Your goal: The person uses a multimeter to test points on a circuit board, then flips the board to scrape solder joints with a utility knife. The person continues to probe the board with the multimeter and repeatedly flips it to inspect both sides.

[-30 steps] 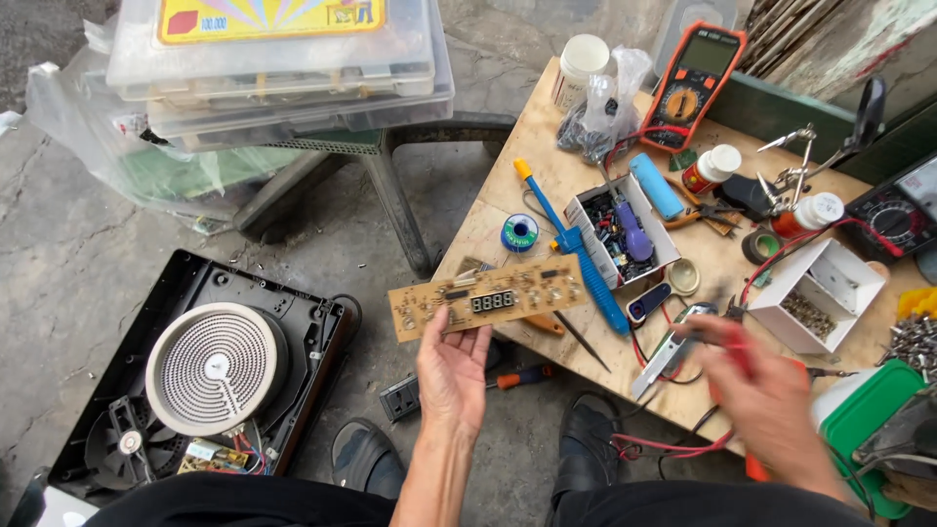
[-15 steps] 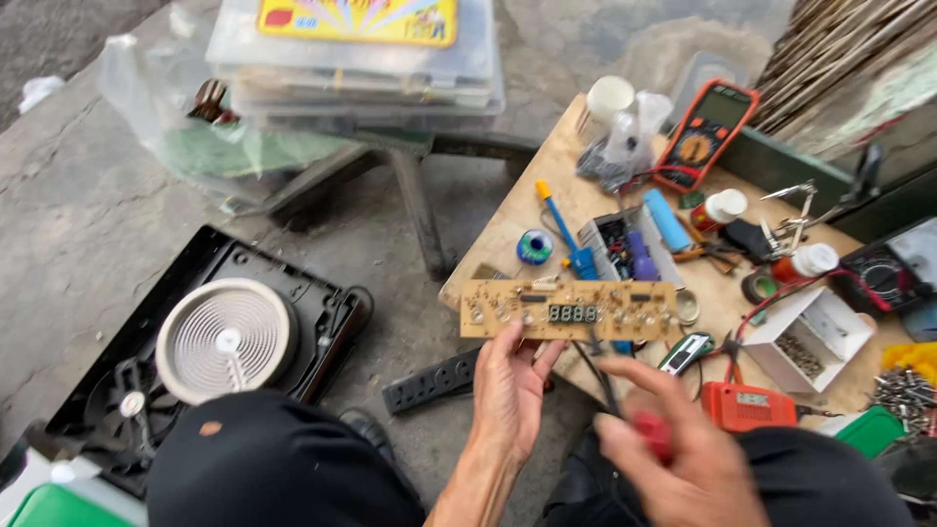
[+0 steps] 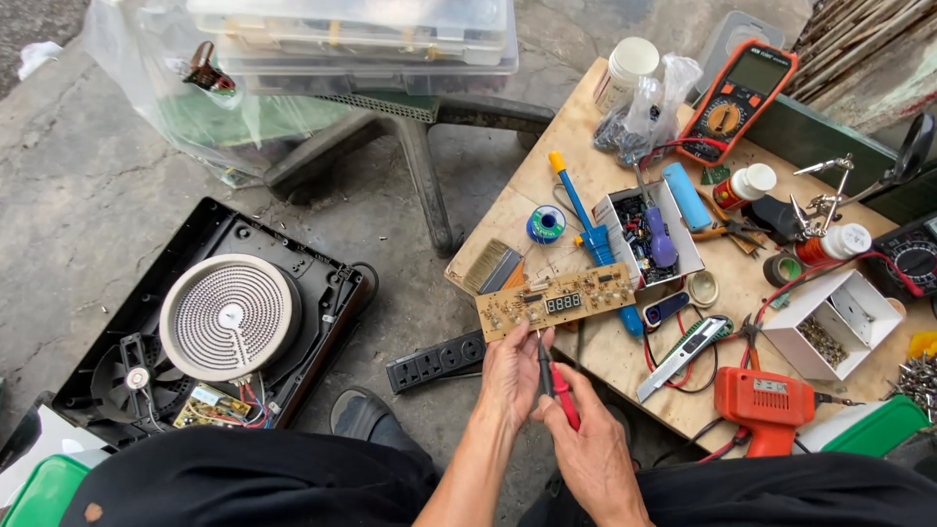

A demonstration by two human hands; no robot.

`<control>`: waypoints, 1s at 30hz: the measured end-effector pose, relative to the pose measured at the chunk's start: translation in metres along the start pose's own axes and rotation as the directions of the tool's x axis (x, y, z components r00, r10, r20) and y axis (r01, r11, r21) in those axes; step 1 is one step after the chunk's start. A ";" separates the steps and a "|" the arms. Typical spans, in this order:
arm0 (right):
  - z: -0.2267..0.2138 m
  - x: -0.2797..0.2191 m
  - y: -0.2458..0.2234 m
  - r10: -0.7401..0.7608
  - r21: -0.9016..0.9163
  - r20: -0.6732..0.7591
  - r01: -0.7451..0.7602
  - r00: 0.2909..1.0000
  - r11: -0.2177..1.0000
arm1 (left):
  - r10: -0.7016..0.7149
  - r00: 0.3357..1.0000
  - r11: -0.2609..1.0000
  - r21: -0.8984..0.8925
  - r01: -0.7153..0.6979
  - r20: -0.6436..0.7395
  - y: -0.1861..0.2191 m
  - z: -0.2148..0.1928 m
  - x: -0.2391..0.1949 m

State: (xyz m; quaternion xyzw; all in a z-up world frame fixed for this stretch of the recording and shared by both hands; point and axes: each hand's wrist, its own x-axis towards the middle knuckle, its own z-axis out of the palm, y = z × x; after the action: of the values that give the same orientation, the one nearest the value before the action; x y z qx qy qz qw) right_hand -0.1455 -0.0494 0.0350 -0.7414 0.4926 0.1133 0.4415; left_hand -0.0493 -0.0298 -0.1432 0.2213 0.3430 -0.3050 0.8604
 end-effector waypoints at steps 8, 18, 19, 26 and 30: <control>-0.011 0.013 -0.015 0.100 0.033 0.063 -0.103 0.993 0.994 | 0.003 0.999 0.945 0.328 0.014 -0.053 0.007 -0.009 0.015; -0.010 0.023 0.001 -0.023 0.033 -0.069 0.025 0.997 0.999 | 0.257 0.958 0.457 0.889 -0.007 -0.124 0.034 0.017 -0.102; -0.009 0.018 -0.008 -0.023 0.035 -0.065 0.025 0.998 0.999 | 0.261 0.957 0.455 0.890 -0.006 -0.127 0.040 0.018 -0.111; -0.022 0.005 -0.040 -0.043 0.070 0.097 0.037 0.994 0.997 | 0.337 0.449 -0.351 0.553 -0.756 0.827 0.049 0.009 -0.106; -0.053 0.010 -0.054 -0.078 0.302 0.028 0.066 0.997 0.951 | 0.590 0.472 -0.122 0.650 -0.750 0.655 0.064 0.028 -0.116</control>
State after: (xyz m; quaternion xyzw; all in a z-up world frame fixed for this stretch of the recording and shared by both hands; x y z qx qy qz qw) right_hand -0.1092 -0.0895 0.0892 -0.6808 0.4678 0.0354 0.5625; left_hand -0.0603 0.0433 -0.0291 0.7712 -0.1172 0.0320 0.6249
